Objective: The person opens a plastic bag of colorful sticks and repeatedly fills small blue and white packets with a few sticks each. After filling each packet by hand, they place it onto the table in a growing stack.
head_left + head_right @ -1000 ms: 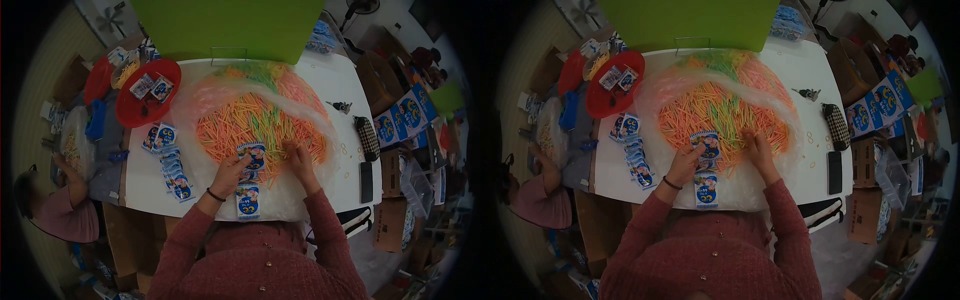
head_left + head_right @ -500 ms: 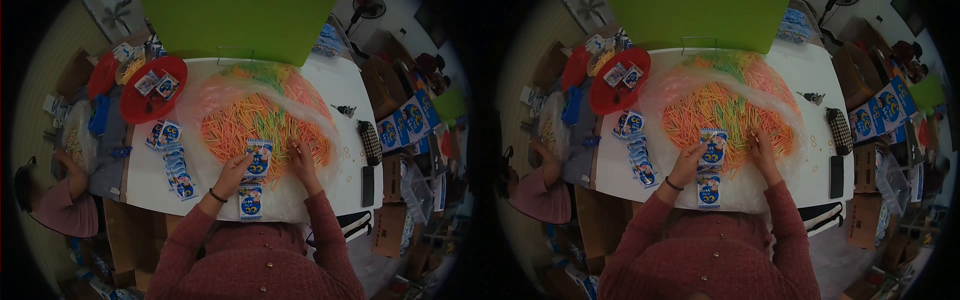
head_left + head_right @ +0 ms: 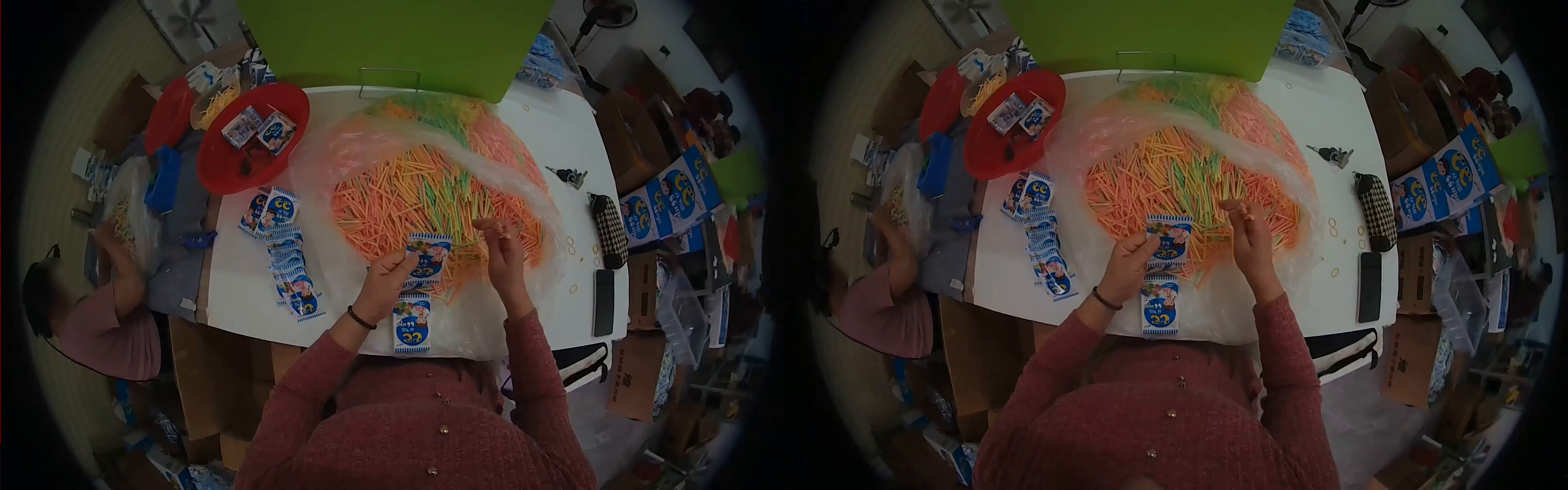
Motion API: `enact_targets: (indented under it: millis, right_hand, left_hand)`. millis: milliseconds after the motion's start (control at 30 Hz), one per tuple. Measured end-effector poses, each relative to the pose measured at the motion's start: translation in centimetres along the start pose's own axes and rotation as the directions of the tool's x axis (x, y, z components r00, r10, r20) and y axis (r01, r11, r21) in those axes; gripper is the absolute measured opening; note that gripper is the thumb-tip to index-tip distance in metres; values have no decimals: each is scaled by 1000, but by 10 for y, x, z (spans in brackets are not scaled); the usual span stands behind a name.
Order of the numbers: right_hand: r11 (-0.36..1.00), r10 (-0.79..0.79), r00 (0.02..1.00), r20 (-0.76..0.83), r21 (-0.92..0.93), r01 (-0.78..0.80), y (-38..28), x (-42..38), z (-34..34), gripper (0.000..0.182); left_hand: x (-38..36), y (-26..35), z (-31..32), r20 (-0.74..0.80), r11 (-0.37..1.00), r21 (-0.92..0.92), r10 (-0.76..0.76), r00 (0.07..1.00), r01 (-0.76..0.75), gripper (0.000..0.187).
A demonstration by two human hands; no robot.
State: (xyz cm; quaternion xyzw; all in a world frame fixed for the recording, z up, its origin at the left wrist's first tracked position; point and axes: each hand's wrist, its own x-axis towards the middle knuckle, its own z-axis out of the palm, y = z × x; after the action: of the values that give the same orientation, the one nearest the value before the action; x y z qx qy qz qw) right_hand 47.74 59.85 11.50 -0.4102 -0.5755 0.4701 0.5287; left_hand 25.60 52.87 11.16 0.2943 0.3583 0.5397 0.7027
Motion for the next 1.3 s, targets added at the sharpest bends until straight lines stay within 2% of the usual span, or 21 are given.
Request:
enact_targets:
  millis: [67,133,200,267,300,333,367,433,467,600,667,700,767,800,867,900,967,1067,1200,1267,1300]
  right_hand:
    - [940,98,984,150,-338,-42,16,-4,-2,14]
    - [937,30,986,166,-349,30,24,-7,-5,15]
    - [930,-28,979,201,-354,99,24,-6,-4,16]
    - [987,103,995,-9,128,-101,-2,-8,7,17]
    - [986,108,994,-9,130,-106,-21,-8,13,17]
    - [953,129,990,61,270,-140,-44,-8,21,17]
    - [898,137,982,129,402,-178,-60,-8,27,18]
    - [916,72,985,155,380,-127,-72,-7,36,18]
    - [930,7,982,191,361,-76,-76,-6,40,19]
    - [907,-6,960,281,406,-113,-84,-6,52,18]
    - [993,-114,914,390,75,92,-76,-3,49,15]
    - [993,-114,913,391,76,91,-71,-3,46,15]
    - [973,-70,853,518,-154,173,-62,-5,41,13]
    - [973,-71,852,519,-152,174,-62,-6,42,13]
    - [903,-23,810,586,-336,268,-64,-8,42,23]
    - [903,-23,810,585,-336,269,-66,-7,43,23]
    - [894,-26,822,568,-355,273,-71,-6,42,40]
    - [877,-62,829,555,-367,311,-84,3,37,51]
    - [909,-166,900,403,-291,298,-91,14,32,44]
    - [839,-185,910,371,-423,343,-79,19,24,29]
    - [840,-182,911,370,-423,340,-78,16,24,29]
  left_hand:
    - [2,-3,1,-38,1000,6,20,999,-20,17]
    - [3,-7,-6,-21,994,-109,27,999,-29,17]
    - [3,-10,-10,-28,996,-82,39,999,-42,17]
    - [-3,-6,-10,-39,998,-53,38,999,-40,18]
    - [-4,-1,-8,-30,998,57,37,999,-35,19]
    - [-5,2,-7,-16,985,167,33,999,-30,20]
    - [-4,-1,-9,-12,985,169,29,1000,-26,20]
    - [-2,-6,-12,42,942,322,88,995,-97,24]
    - [-2,-9,-12,46,942,322,87,995,-97,24]
    - [-3,-9,-7,82,926,332,158,984,-177,24]
    - [-4,-8,-8,93,927,327,163,982,-185,24]
    - [-6,-4,-6,103,930,317,161,982,-186,24]
    - [-6,-3,-6,113,933,308,161,980,-189,25]
    - [-5,-6,-7,102,953,255,140,985,-162,25]
    - [-3,-10,-7,92,970,201,118,989,-135,25]
    - [-2,-12,-4,98,969,195,131,986,-149,26]
    - [0,-11,-3,106,968,188,146,984,-164,28]
    - [5,1,2,163,985,139,82,983,-105,32]
    - [14,17,11,164,975,178,105,981,-134,34]
    - [18,18,11,168,969,199,116,979,-149,34]
    - [21,19,11,199,947,229,183,963,-228,36]
